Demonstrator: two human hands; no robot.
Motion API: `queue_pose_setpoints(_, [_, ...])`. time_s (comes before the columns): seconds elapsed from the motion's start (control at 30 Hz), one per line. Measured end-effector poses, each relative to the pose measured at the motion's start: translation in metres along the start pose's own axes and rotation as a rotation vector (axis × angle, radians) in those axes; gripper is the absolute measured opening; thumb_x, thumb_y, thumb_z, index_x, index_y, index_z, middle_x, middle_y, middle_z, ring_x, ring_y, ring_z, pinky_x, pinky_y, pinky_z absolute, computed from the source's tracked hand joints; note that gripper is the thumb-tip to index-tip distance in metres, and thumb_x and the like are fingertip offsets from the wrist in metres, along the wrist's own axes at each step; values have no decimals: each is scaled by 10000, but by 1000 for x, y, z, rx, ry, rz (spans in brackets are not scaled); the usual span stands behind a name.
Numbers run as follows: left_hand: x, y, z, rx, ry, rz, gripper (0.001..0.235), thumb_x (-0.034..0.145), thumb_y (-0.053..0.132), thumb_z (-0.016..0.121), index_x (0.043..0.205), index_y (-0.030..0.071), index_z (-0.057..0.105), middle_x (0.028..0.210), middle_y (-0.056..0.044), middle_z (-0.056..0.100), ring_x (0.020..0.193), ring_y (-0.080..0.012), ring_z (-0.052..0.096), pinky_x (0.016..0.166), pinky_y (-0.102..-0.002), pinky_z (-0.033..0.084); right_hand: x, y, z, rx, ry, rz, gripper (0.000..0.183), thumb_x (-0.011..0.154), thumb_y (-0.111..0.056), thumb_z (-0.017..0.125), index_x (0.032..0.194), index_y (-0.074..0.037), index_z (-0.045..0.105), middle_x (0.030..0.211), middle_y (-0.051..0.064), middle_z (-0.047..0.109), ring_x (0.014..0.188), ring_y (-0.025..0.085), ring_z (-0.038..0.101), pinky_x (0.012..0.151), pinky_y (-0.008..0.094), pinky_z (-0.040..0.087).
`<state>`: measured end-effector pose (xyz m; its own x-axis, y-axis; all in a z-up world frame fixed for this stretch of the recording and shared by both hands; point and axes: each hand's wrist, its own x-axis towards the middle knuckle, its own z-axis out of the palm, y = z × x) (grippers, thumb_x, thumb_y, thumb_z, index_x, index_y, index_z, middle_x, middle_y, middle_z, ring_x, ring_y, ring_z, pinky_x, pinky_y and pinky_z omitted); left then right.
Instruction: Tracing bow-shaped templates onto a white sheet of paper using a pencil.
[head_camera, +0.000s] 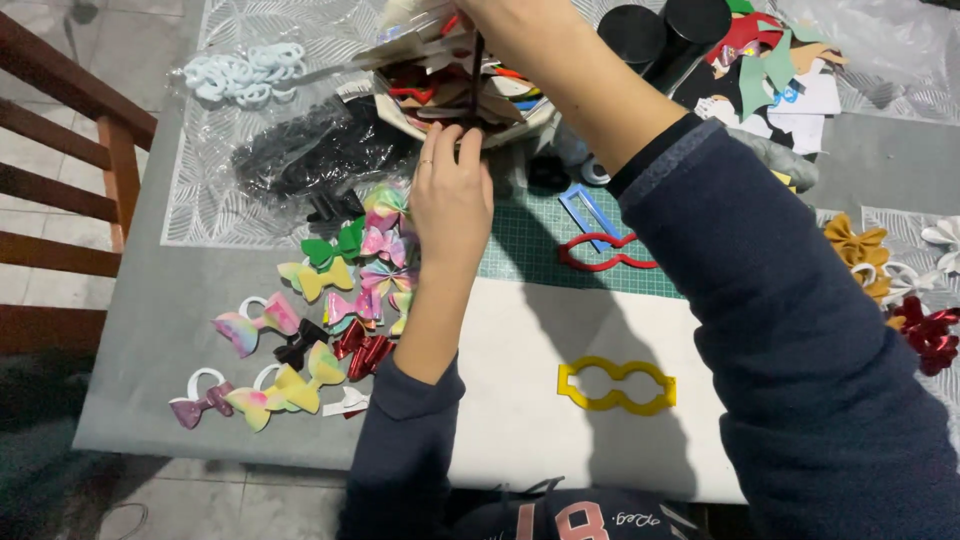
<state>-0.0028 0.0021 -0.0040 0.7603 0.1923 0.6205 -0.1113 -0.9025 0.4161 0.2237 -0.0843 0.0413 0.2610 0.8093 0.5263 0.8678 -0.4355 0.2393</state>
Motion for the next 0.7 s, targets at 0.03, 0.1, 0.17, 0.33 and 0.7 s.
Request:
queue_pose_setpoints(0.03, [1, 0, 0, -23, 9, 13, 359, 887, 67, 719, 1236, 30, 644, 1288, -171, 619, 1325, -390, 548, 1081, -449, 486, 1, -1, 1, -146, -15, 8, 120, 863, -97, 771, 981, -77, 764, 838, 70, 710, 729, 222, 704, 588, 351, 547])
queue_pose_setpoints(0.1, [2, 1, -1, -34, 0, 9, 378, 884, 65, 721, 1251, 33, 636, 1305, -171, 605, 1338, -393, 538, 1075, -447, 485, 2, -6, 3, -277, -73, 40, 118, 823, -120, 771, 938, -93, 765, 815, 63, 710, 715, 217, 703, 563, 359, 540])
queue_pose_setpoints(0.17, [1, 2, -2, -44, -13, 1, 398, 880, 63, 724, 1265, 35, 628, 1322, -172, 591, 1352, -396, 527, 1068, -445, 485, 0, -10, 7, -406, -134, 72, 116, 783, -142, 772, 894, -108, 765, 791, 56, 711, 702, 213, 703, 537, 368, 532])
queue_pose_setpoints(0.33, [5, 3, -7, -28, -42, -9, 435, 877, 75, 749, 1295, 61, 629, 1352, -162, 569, 1397, -409, 473, 1137, -443, 446, -16, -4, 28, -334, -333, 217, 253, 783, -162, 744, 997, -38, 691, 825, 118, 738, 753, 277, 734, 589, 408, 566])
queue_pose_setpoints(0.7, [5, 3, -10, 18, -44, 28, 554, 868, 140, 777, 1386, 87, 588, 1423, -171, 509, 1442, -417, 392, 1208, -555, 325, -11, 4, 16, -284, -258, 136, 463, 678, -209, 791, 1078, -25, 649, 805, 131, 734, 725, 289, 739, 618, 405, 577])
